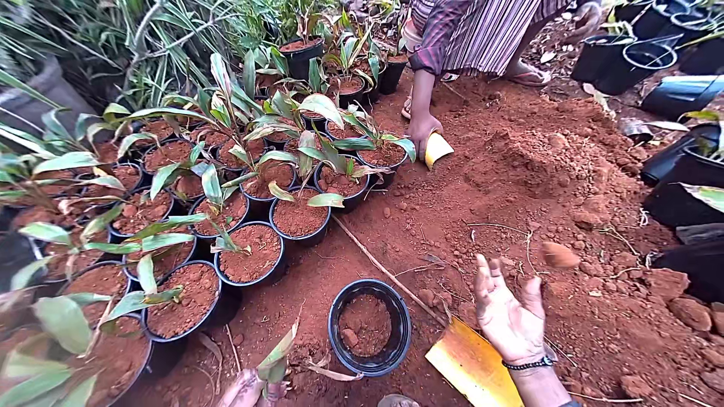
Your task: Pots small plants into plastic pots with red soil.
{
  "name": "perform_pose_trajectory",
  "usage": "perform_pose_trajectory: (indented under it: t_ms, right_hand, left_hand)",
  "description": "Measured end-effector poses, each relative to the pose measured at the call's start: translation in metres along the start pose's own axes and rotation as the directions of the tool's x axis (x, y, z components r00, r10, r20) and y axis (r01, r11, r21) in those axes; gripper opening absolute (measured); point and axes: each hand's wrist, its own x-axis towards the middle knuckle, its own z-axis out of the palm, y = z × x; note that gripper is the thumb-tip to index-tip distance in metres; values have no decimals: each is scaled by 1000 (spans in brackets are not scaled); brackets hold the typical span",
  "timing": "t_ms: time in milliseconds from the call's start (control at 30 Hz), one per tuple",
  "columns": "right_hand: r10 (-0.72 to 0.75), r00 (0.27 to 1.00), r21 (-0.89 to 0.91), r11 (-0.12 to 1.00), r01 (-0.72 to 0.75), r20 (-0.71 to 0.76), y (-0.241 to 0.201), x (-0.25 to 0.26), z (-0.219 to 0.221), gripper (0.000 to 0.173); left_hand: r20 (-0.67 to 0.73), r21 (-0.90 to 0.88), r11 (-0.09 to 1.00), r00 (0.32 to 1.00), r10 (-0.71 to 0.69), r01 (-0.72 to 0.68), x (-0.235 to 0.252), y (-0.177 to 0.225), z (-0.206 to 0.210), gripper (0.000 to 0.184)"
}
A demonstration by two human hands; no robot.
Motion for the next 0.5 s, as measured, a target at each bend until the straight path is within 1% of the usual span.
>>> perform_pose_trajectory:
  t_ms: [33, 67, 100, 133, 167, 200, 233, 267, 300, 333, 367, 400, 433, 500]
  right_hand:
    - [54, 997, -193, 979, -63, -54, 13, -3, 8, 32]
    - [149, 986, -451, 877, -166, -73, 31, -6, 19, 23]
    - [287, 956, -709, 661, -244, -61, 51, -6, 32, 23]
    - [452, 891, -913, 339, -225, -52, 73, -3, 44, 28]
    - [618, 781, -996, -36, -83, -87, 94, 4, 56, 38]
    - [729, 656, -930, -349, 112, -195, 116, 11, 68, 48]
    - [756, 587, -821, -511, 255, -288, 135, 12, 74, 55]
    - [750, 567, -744, -584, 325, -341, 144, 12, 78, 57]
    - [743, 558, -702, -616, 358, -368, 144, 13, 80, 54]
    - [743, 543, -673, -634, 382, -391, 137, 15, 83, 47]
    - [749, 513, -653, -642, 402, -420, 129, 18, 84, 38]
    - [759, 480, -648, -639, 416, -440, 123, 23, 83, 36]
    - [775, 475, -658, -618, 431, -417, 118, 28, 82, 40]
    - [803, 520, -700, -549, 457, -290, 121, 31, 80, 45]
  left_hand:
    - [6, 4, 1000, 1000, 5, -5, 0, 0, 1, 26]
    - [14, 10, 1000, 1000, 9, -9, 0, 0, 2, 25]
    - [20, 17, 1000, 1000, 14, -14, 0, 0, 2, 25]
    - [23, 23, 1000, 1000, 15, -15, 0, 1, 3, 25]
    - [28, 32, 999, 1000, 12, -13, 0, 1, 3, 25]
    - [33, 41, 999, 999, 9, -10, 0, 2, 2, 26]
    - [36, 47, 999, 999, 7, -9, -1, 3, 2, 26]
    - [36, 49, 999, 999, 7, -9, 0, 4, 1, 26]
    - [37, 51, 999, 999, 12, -14, 1, 5, 0, 26]
    - [35, 55, 998, 999, 19, -21, 1, 4, -1, 26]
    - [36, 66, 997, 999, 26, -28, 0, 4, -3, 26]
    - [32, 82, 996, 999, 31, -34, -1, 4, -3, 26]
    - [32, 98, 995, 999, 34, -37, -1, 4, -3, 25]
    - [41, 104, 994, 999, 25, -29, 0, 3, -2, 24]
